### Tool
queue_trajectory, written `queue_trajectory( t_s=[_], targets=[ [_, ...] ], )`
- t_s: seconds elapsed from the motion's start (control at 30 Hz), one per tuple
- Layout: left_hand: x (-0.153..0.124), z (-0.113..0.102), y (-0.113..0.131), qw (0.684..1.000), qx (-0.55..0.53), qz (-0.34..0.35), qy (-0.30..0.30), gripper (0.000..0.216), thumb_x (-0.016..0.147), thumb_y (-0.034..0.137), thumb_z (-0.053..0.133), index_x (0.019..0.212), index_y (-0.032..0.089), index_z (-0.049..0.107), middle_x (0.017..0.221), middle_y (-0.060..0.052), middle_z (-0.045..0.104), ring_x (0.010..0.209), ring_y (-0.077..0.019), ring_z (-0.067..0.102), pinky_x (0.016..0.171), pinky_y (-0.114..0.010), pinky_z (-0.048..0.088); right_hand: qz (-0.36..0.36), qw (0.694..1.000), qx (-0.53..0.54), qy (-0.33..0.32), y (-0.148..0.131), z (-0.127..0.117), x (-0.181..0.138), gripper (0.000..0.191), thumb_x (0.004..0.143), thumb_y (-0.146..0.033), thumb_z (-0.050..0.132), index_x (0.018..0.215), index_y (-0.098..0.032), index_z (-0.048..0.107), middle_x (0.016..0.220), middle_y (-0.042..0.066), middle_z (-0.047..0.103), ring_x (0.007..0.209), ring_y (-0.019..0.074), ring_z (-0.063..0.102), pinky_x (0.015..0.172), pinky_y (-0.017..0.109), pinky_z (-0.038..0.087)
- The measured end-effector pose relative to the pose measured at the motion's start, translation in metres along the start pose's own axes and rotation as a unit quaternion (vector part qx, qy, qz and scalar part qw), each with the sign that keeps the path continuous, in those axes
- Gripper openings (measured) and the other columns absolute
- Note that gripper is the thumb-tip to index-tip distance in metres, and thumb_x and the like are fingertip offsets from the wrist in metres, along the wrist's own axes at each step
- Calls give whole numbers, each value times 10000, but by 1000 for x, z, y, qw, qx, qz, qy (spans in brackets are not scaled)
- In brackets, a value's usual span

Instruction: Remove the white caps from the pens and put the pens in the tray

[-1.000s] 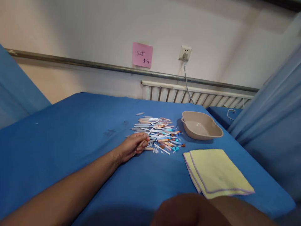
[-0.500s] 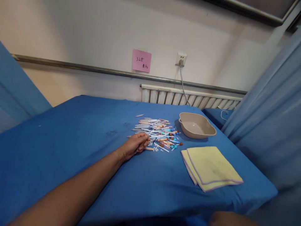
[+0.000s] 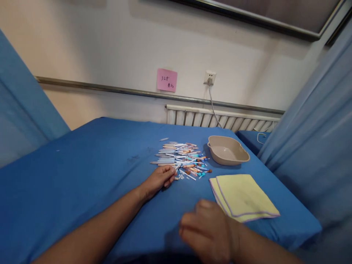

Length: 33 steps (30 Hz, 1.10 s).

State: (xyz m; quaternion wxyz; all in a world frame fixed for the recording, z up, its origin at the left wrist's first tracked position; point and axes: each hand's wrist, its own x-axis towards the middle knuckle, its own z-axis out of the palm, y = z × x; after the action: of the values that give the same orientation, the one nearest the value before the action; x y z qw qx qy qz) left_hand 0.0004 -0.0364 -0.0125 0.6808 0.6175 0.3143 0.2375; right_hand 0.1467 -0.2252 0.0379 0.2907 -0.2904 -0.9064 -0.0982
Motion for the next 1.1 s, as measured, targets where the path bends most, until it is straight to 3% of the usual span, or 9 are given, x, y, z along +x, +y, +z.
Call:
queue_trajectory(
  t_s=[0.1, 0.17, 0.27, 0.3, 0.33, 0.53, 0.67, 0.83, 1.1],
  targets=[
    [-6, 2, 1, 1000, -15, 4, 16, 316, 767, 454, 610, 751, 148, 536, 494, 68, 486, 358, -46, 332, 409, -186, 302, 143, 975, 83, 151, 61, 3, 1, 222, 826, -119, 404, 882, -167, 614, 863, 63, 669, 776, 171, 605, 685, 317, 457],
    [-7, 4, 2, 999, -27, 4, 21, 306, 767, 441, 618, 748, 147, 535, 495, 69, 490, 360, -43, 330, 440, -192, 349, 311, 890, 165, 291, 101, 7, -1, 214, 805, -126, 424, 826, -179, 629, 695, 16, 629, 674, 145, 589, 660, 286, 456],
    [-5, 5, 3, 998, -51, 0, 30, 289, 772, 421, 623, 763, 145, 537, 518, 67, 493, 360, -35, 317, 426, -182, 347, 490, 720, 268, 412, 151, 22, -7, 174, 724, -181, 457, 774, -174, 624, 550, -28, 567, 510, 121, 517, 529, 244, 419],
    [-4, 5, 3, 998, -62, -2, 32, 283, 776, 416, 620, 771, 145, 537, 524, 67, 490, 358, -31, 307, 404, -172, 322, 521, 681, 269, 438, 163, 28, -10, 171, 697, -198, 463, 762, -174, 620, 542, -33, 565, 501, 119, 508, 516, 237, 410],
    [-2, 5, 3, 997, -73, -5, 35, 278, 782, 413, 615, 779, 146, 536, 531, 66, 486, 355, -28, 297, 383, -162, 288, 533, 669, 262, 447, 173, 36, -14, 177, 683, -210, 459, 755, -173, 617, 529, -37, 555, 492, 117, 498, 506, 232, 400],
    [15, 5, 12, 989, -149, -13, 19, 242, 811, 379, 604, 806, 151, 525, 570, 58, 483, 363, -13, 282, 360, -130, 183, 544, 685, 266, 405, 182, 69, -35, 158, 643, -236, 491, 684, -175, 631, 479, -46, 520, 458, 114, 463, 468, 222, 365],
    [26, 5, 18, 978, -209, -7, -16, 195, 828, 329, 596, 803, 152, 521, 565, 63, 460, 370, -12, 291, 373, -130, 200, 541, 706, 283, 358, 179, 73, -34, 161, 638, -217, 479, 676, -184, 632, 522, -38, 558, 447, 109, 466, 453, 217, 369],
    [22, 0, 10, 974, -206, -61, -67, 189, 862, 323, 565, 814, 143, 534, 567, 57, 442, 376, -10, 294, 372, -135, 188, 550, 712, 297, 321, 183, 77, -33, 166, 646, -220, 455, 672, -189, 616, 636, -13, 632, 445, 101, 476, 446, 216, 378],
    [20, -12, 10, 963, -241, -89, -76, 168, 872, 286, 556, 797, 137, 535, 559, 55, 427, 377, -9, 301, 373, -135, 186, 561, 721, 308, 266, 183, 84, -38, 188, 653, -207, 457, 676, -190, 643, 444, -52, 512, 420, 114, 478, 448, 214, 370]
  ],
)
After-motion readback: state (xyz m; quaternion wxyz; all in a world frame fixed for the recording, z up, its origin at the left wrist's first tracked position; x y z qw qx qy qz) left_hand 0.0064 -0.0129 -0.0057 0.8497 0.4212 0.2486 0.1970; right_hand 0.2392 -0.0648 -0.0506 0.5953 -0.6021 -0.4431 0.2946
